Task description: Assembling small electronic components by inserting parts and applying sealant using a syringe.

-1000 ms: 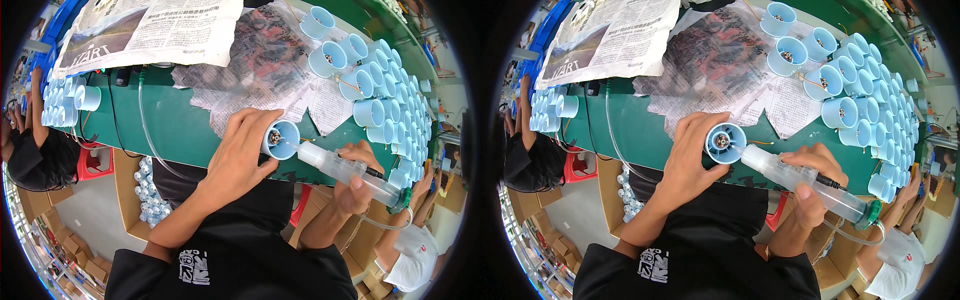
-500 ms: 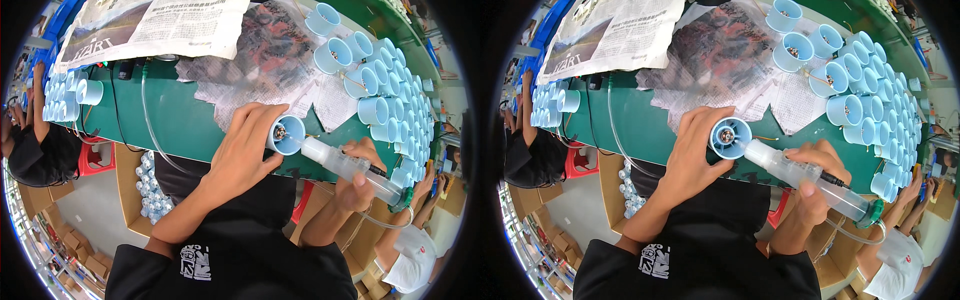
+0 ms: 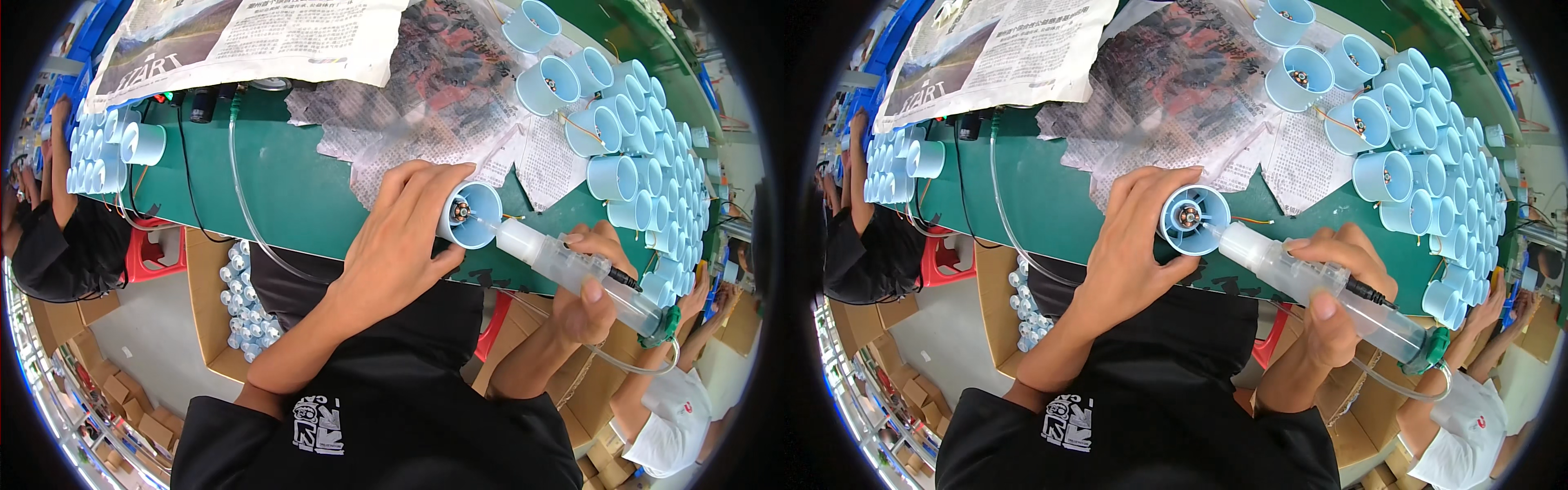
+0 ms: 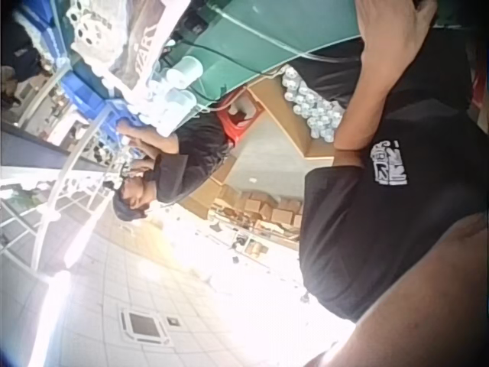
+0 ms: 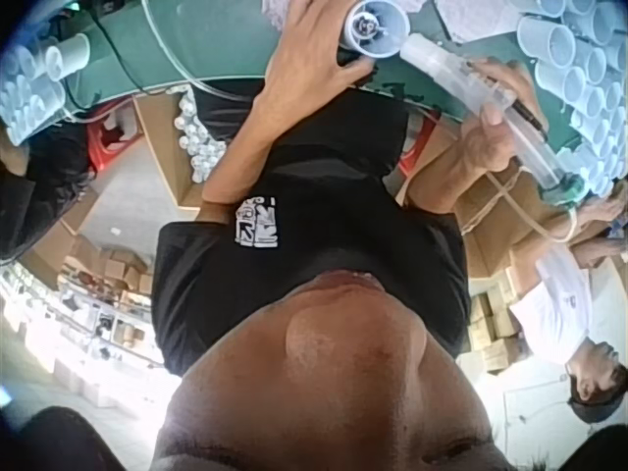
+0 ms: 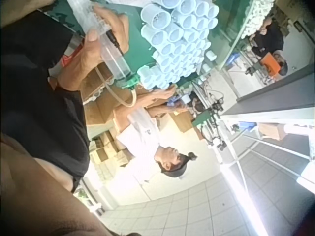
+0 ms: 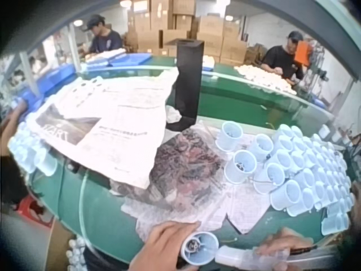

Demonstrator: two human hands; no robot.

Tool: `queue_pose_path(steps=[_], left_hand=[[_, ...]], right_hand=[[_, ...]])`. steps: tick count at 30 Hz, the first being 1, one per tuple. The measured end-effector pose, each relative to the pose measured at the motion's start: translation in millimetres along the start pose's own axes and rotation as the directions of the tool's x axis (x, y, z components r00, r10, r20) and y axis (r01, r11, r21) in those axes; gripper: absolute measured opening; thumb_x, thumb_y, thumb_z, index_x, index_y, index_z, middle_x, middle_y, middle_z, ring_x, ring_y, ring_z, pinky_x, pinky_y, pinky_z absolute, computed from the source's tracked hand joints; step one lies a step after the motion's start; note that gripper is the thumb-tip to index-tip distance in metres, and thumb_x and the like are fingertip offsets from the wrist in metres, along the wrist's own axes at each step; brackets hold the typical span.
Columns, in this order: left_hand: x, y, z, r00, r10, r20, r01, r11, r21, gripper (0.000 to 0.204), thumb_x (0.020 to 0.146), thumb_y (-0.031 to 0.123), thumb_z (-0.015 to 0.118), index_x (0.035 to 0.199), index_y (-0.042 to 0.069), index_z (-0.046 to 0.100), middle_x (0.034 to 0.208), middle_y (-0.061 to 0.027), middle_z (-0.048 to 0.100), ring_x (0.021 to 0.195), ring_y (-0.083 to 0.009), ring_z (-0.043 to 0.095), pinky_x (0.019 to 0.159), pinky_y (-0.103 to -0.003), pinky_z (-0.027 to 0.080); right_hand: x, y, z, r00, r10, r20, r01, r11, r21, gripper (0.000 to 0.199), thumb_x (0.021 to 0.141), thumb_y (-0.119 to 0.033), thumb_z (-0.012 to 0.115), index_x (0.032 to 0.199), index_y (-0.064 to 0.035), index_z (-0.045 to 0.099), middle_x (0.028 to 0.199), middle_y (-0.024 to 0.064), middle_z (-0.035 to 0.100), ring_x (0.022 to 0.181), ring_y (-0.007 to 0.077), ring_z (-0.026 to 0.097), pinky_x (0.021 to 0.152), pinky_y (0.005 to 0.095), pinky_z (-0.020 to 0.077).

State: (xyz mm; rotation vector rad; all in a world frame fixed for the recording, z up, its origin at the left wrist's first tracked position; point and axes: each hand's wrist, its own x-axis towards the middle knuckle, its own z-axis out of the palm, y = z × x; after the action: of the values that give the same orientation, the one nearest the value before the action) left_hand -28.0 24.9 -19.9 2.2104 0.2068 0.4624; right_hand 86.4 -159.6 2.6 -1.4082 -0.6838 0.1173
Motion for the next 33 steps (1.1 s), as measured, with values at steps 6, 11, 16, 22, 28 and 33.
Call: queue_pose_path(steps=[6,11,16,22,28,33], left_hand=[[-2,-2,3,1.0,-0.017,-0.026,0.016,1.0,-0.017,0.073,0.058,0.0,0.073,0.127,0.007,0.049,0.12,-0.0101,0.053,0.116,-0.0329,0.045,0.097,-0.04,0.04],[-1,0,-1,1.0,0.02,0.012,-0.02,1.0,0.014,0.071,0.065,0.0,0.072,0.13,0.001,0.044,0.119,-0.0151,0.053,0.113,-0.036,0.046,0.095,-0.043,0.043],[1,0,1,1.0,0.02,0.014,-0.02,1.0,0.019,0.071,0.065,-0.001,0.072,0.13,0.002,0.044,0.119,-0.0151,0.053,0.113,-0.036,0.046,0.095,-0.043,0.043],[4,1,-1,1.0,0.018,0.014,-0.018,1.0,0.021,0.073,0.065,0.0,0.072,0.131,0.002,0.043,0.12,-0.0159,0.052,0.114,-0.0368,0.046,0.097,-0.044,0.041],[-7,-5,0,0.996,-0.032,-0.088,0.031,0.999,-0.012,0.076,0.067,0.01,0.076,0.133,-0.002,0.04,0.128,-0.0197,0.047,0.124,-0.0389,0.04,0.106,-0.043,0.033],[-8,-5,-4,0.989,0.055,-0.135,-0.053,0.998,0.017,0.063,0.069,0.016,0.077,0.122,-0.001,0.048,0.117,-0.0147,0.051,0.114,-0.0338,0.045,0.099,-0.04,0.039]], right_hand=[[0,-1,1,1.0,-0.005,0.004,0.005,1.0,-0.009,0.053,0.07,-0.037,0.07,0.089,0.0116,0.066,0.074,0.0159,0.057,0.058,0.0149,0.041,0.054,0.0278,0.0286],[1,-3,2,1.0,0.002,0.005,-0.002,1.0,-0.018,0.053,0.07,-0.037,0.069,0.089,0.0117,0.066,0.073,0.0159,0.057,0.057,0.015,0.042,0.054,0.0278,0.0291],[3,-3,0,1.0,-0.018,0.016,0.019,0.999,-0.028,0.052,0.07,-0.037,0.069,0.089,0.0116,0.066,0.073,0.0157,0.056,0.056,0.015,0.042,0.053,0.0284,0.0297],[2,5,-6,0.999,-0.047,-0.008,0.047,0.999,-0.014,0.054,0.07,-0.037,0.069,0.093,0.0114,0.064,0.075,0.016,0.057,0.059,0.0161,0.043,0.052,0.0299,0.0307],[-17,10,4,0.836,0.478,-0.271,-0.248,0.768,0.59,0.031,0.091,-0.028,0.06,0.108,-0.0027,0.054,0.059,-0.0033,0.035,0.043,0.0067,0.031,0.039,0.0217,0.0256],[-17,12,38,0.82,0.551,-0.152,-0.34,0.684,0.645,0.023,0.096,-0.023,0.056,0.102,-0.0008,0.052,0.063,-0.0004,0.04,0.055,0.0087,0.043,0.044,0.0211,0.0351]])
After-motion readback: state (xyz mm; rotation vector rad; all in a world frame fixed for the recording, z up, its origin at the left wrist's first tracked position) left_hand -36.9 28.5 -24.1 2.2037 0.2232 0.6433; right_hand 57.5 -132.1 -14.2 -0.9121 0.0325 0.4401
